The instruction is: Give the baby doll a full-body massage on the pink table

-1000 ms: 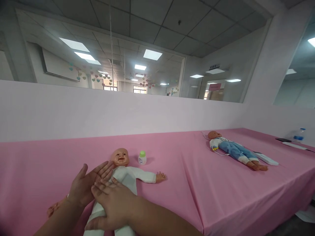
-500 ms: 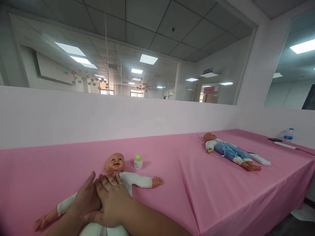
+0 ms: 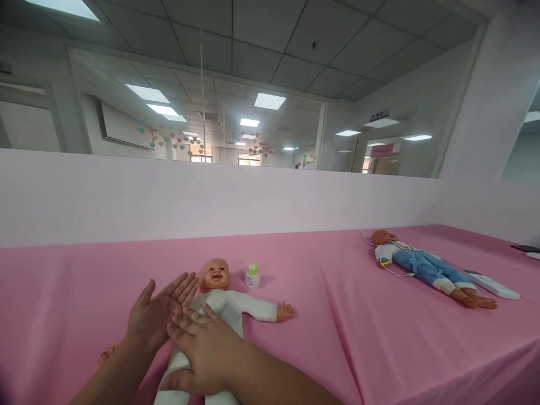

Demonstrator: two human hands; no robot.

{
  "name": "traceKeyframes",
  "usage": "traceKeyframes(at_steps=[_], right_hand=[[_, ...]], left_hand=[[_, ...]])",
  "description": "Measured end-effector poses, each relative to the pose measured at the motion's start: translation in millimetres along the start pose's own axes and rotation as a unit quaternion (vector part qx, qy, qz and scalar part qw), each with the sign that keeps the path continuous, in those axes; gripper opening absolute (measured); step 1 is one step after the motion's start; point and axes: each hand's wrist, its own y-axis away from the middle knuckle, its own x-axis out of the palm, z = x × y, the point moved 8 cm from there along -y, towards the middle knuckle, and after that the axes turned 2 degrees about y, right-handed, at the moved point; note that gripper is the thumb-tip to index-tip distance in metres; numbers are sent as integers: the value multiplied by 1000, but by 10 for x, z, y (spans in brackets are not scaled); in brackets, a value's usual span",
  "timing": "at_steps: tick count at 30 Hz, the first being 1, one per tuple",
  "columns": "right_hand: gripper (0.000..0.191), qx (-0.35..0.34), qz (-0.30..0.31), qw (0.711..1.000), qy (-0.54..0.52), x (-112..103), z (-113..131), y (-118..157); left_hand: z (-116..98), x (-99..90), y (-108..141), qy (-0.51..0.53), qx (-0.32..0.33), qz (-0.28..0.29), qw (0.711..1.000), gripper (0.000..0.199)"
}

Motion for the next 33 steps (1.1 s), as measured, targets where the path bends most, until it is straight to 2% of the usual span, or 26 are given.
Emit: traceKeyframes(at_steps=[5,10,13,16,20,22,24,29,33], right_hand=[[88,-16,-17,1000,-4,-45,114,14],[96,38,-40,998,-7,-87,-72,10],[92,57,-43,997,5,-103,-173,12],[91,63,-43,997,30,-97,-246,17],[92,109,-54,992,43,-47,-457,24],[93,127,-54,990,42,-5,-559,21],[95,129,-45,990,37,28,-596,16],[92,78,-7,997,-6,-2,-356,34],[93,11,23,998,-56,-15,-60,47]], left_hand=[[276,110,130,55,-51,46,996,78],[636,224,272,81,-113,25,990,80],[718,277,310,98,-134,26,986,76],[701,317,334,88,-136,53,985,70],[651,350,338,59,-143,118,981,67],[585,301,284,48,-127,118,984,70],[483,212,199,38,-98,93,990,75],[169,22,13,47,-20,39,998,84],[89,-30,-29,55,-5,29,998,93]])
